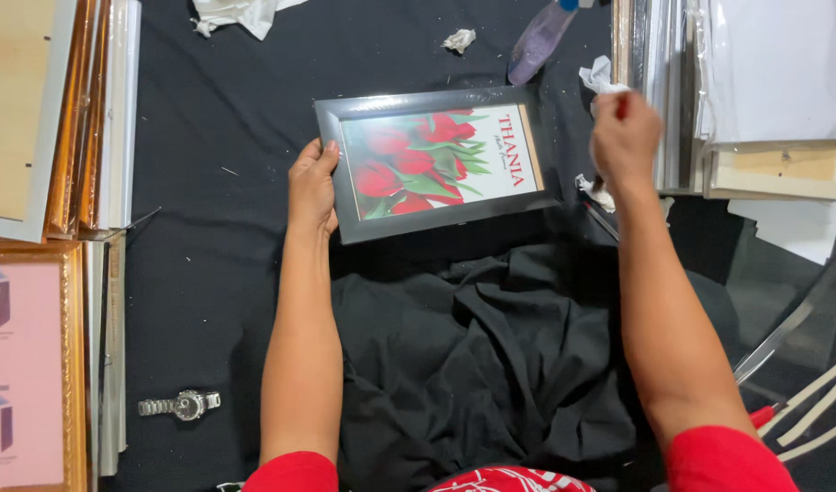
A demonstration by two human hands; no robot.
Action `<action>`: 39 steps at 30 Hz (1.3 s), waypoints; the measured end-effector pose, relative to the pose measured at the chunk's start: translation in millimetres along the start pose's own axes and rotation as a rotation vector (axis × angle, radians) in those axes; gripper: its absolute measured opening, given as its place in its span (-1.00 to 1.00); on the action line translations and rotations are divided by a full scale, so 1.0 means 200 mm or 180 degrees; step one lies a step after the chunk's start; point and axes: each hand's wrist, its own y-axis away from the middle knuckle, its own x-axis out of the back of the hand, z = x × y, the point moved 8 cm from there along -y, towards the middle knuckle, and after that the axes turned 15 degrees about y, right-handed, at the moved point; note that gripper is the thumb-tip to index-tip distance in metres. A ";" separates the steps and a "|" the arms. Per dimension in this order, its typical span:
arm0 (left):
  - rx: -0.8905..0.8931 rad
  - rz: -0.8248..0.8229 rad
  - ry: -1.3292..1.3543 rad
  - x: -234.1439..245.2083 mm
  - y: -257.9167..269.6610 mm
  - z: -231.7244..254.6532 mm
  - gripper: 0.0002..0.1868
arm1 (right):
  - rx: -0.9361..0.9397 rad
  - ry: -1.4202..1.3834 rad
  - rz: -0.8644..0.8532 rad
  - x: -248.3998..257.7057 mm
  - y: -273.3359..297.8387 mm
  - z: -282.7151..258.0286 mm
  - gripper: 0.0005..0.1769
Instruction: The person measures and scores a piece of cardboard with a ruler and a utility knife, then places a pane of glass and the cardboard into a wooden picture frame, secures the backing, and cleans the glass with a brush.
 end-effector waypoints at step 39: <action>-0.0174 0.0673 -0.2229 0.16 -0.13 -0.03 -0.58 | 0.1055 0.2554 -0.0845 0.00 0.24 -0.07 -0.78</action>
